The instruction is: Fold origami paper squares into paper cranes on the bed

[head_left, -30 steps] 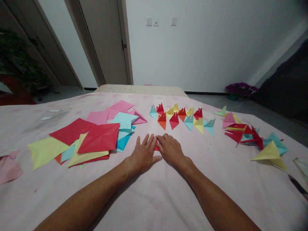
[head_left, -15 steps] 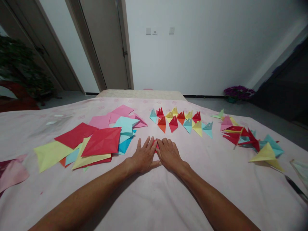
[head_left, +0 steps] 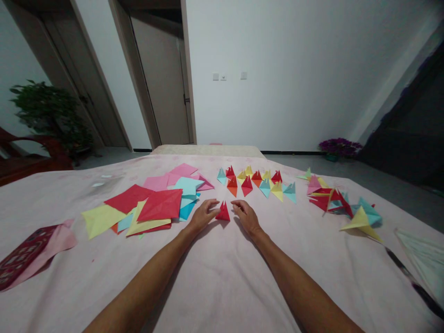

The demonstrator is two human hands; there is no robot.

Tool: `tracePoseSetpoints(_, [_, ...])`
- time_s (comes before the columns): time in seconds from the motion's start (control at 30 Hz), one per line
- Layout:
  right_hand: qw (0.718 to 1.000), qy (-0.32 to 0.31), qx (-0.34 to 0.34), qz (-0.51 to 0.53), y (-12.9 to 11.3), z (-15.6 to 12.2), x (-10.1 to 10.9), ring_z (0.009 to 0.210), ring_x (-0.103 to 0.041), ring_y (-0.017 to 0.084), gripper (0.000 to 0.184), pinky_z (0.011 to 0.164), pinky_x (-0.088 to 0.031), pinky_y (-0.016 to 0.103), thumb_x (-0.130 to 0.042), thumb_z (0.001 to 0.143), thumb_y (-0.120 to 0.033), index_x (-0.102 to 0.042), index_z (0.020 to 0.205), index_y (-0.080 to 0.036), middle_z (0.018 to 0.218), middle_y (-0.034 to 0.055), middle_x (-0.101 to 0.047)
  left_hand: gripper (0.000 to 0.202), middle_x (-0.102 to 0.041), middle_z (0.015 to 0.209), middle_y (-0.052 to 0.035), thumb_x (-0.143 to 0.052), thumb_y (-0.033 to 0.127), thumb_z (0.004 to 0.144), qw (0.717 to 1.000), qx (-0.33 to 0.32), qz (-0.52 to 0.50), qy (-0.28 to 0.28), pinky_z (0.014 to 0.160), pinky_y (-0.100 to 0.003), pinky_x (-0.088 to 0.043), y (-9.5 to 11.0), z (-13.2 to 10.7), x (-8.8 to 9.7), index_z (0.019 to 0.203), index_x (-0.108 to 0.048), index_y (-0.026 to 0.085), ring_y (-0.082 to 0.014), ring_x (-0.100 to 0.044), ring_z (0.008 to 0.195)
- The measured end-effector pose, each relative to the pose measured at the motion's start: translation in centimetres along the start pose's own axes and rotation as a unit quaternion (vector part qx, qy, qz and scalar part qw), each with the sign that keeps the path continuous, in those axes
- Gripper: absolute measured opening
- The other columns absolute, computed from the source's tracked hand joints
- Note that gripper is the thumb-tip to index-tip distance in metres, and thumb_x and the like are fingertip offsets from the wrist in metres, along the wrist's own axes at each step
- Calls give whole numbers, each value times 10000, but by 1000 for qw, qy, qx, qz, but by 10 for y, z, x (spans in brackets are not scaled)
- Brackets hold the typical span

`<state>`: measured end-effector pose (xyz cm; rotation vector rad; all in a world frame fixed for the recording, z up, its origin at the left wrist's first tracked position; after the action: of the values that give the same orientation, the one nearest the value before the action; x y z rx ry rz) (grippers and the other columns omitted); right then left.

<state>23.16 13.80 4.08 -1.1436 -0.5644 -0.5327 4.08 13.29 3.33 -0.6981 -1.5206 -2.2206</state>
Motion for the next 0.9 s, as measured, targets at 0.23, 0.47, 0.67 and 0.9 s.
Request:
tracePoseSetpoints(0.23, [993,-46,61,-85,-17,-7,-6,853,-555,163,196,786,-413,282,-694,758,-347,-689,904,-217,902,0,-632,556,-589,1376,-68,-757,485,726,993,-28,92,-70,1164,-473,-265,7,-6,-11,1219,-656,248,-304,-433,1361])
tracePoseSetpoints(0.47, [980,-66,81,-171,-25,-11,-12,980,-502,201,362,862,-353,325,-750,734,-406,-680,1052,-249,1028,20,-603,913,-289,1582,-147,-608,720,741,948,-47,285,-137,1185,-519,-130,6,-11,-25,1480,-390,230,-325,-211,1476])
tracePoseSetpoints(0.67, [972,-71,74,-211,-28,-12,-12,1059,-473,217,452,908,-333,354,-711,778,-500,-650,1171,-286,1130,29,-572,947,-228,1602,-154,-524,757,765,939,-24,309,-149,1179,-526,-98,3,-10,-25,1515,-312,220,-325,-152,1490])
tracePoseSetpoints(0.9, [968,-74,62,-233,-28,-11,-15,1085,-469,233,576,939,-334,388,-660,773,-626,-601,1264,-333,1179,39,-549,915,-235,1598,-160,-430,767,812,939,-8,316,-133,1182,-506,-79,-2,-29,-10,1513,-315,191,-300,-143,1495])
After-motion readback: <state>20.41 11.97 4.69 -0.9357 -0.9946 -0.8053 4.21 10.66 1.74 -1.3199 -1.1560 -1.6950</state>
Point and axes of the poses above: each hand's wrist, its own z-axis towards the middle knuckle, its own x-axis out of the back of the hand, y = z × x, the point moved 6 cm from there along z, towards the middle knuckle
